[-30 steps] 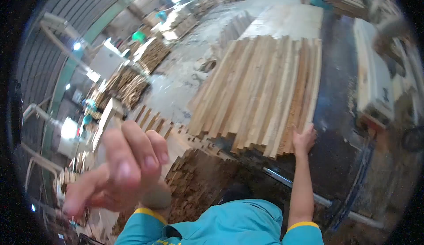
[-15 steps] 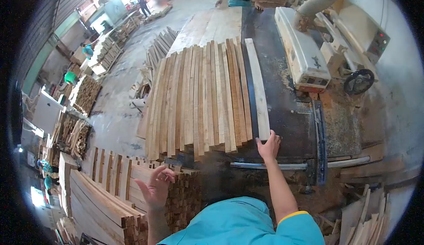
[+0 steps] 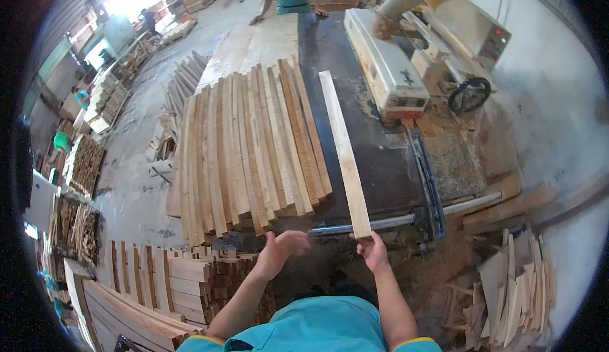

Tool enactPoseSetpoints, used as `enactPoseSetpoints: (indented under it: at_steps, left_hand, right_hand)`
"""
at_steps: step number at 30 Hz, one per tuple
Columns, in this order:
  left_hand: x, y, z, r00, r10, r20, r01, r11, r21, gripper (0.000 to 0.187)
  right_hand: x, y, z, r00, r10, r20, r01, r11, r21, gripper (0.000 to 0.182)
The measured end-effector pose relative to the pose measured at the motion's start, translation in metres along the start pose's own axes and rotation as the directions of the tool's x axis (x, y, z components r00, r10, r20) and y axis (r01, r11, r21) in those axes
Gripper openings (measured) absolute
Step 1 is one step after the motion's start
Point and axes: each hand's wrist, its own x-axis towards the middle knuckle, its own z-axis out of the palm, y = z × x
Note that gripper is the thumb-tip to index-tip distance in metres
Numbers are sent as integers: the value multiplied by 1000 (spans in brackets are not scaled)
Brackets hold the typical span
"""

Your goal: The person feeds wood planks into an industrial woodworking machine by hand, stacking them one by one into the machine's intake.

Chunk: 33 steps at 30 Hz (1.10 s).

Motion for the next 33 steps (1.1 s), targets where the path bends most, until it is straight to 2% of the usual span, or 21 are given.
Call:
enactPoseSetpoints:
  at_steps: [2, 4, 5, 6, 7, 8, 9, 10, 12, 13, 14, 16, 17, 18, 20, 21, 24, 25, 26, 30, 33]
  left_hand:
    - [26, -29, 3, 998, -36, 52, 35, 999, 22, 89]
    - [51, -55, 10, 982, -166, 85, 152, 977, 148, 80]
    - [64, -66, 16, 974, -212, 77, 199, 969, 146, 62]
    - [78, -80, 23, 975, -206, 83, 192, 970, 152, 62]
    - [93, -93, 31, 976, -210, 59, 187, 946, 266, 54]
    - [106, -107, 40, 977, -211, 33, 184, 906, 380, 46]
    - [120, -113, 52, 973, -229, -12, 216, 896, 387, 40]
    - [136, -132, 59, 974, -228, -8, 212, 891, 402, 40]
    - [172, -175, 67, 987, -5, -160, 103, 783, 614, 52]
    - [187, -183, 76, 963, -38, -268, 215, 708, 673, 68]
    - [195, -195, 86, 964, -43, -263, 217, 699, 682, 68]
    - [206, -222, 116, 960, 257, -110, -10, 424, 906, 75]
    - [202, -230, 136, 982, 150, -114, 45, 404, 914, 83]
    - [202, -239, 152, 984, 138, -116, 53, 391, 919, 83]
    - [197, -257, 180, 981, 65, -180, 141, 390, 910, 89]
    - [198, -262, 193, 979, 42, -198, 164, 408, 898, 90]
    - [212, -277, 217, 986, 109, -126, 83, 329, 941, 82]
    - [215, -270, 233, 986, 60, -157, 131, 312, 941, 78]
    - [224, -273, 234, 989, -9, -151, 148, 272, 951, 80]
    - [239, -269, 262, 989, -43, -144, 151, 302, 941, 79]
    - [249, -277, 262, 995, -39, -91, 99, 319, 942, 80]
  right_hand:
    - [-26, 16, -27, 1000, -11, -26, 11, 1000, 14, 52]
    - [-54, 24, -51, 996, -36, -83, 35, 999, -20, 49]
    - [-66, 29, -65, 991, -61, -121, 47, 992, -118, 48]
    - [-74, 35, -81, 984, -90, -154, 56, 975, -213, 48]
    - [-89, 33, -92, 987, -73, -143, 53, 989, -139, 37]
    - [-101, 32, -103, 987, -81, -135, 63, 989, -131, 37]
    - [-114, 37, -127, 980, -53, -191, 28, 991, -131, 35]
    - [-125, 43, -149, 969, -23, -247, -9, 992, -127, 33]
    - [-157, 39, -177, 966, -34, -258, -9, 987, -163, 31]
    - [-175, 35, -191, 960, -36, -277, -22, 979, -205, 30]
    - [-192, 33, -205, 960, -36, -278, -19, 981, -191, 30]
    - [-225, 25, -238, 952, -15, -305, -114, 910, -399, 29]
    - [-236, 23, -250, 949, -52, -311, -77, 917, -391, 35]
    - [-245, 21, -266, 950, -41, -310, -82, 924, -374, 35]
    - [-263, 25, -292, 955, -33, -293, -111, 881, -461, 40]
    - [-271, 20, -295, 962, -15, -272, -93, 920, -381, 41]
    - [-283, 11, -307, 963, -33, -266, -61, 940, -337, 41]
    - [-286, 2, -309, 958, 39, -283, -139, 929, -344, 47]
    - [-288, -4, -307, 959, 47, -278, -142, 933, -331, 47]
    - [-286, -16, -312, 947, 20, -321, -152, 907, -393, 40]
    - [-292, -27, -301, 890, 11, -457, -195, 913, -357, 37]
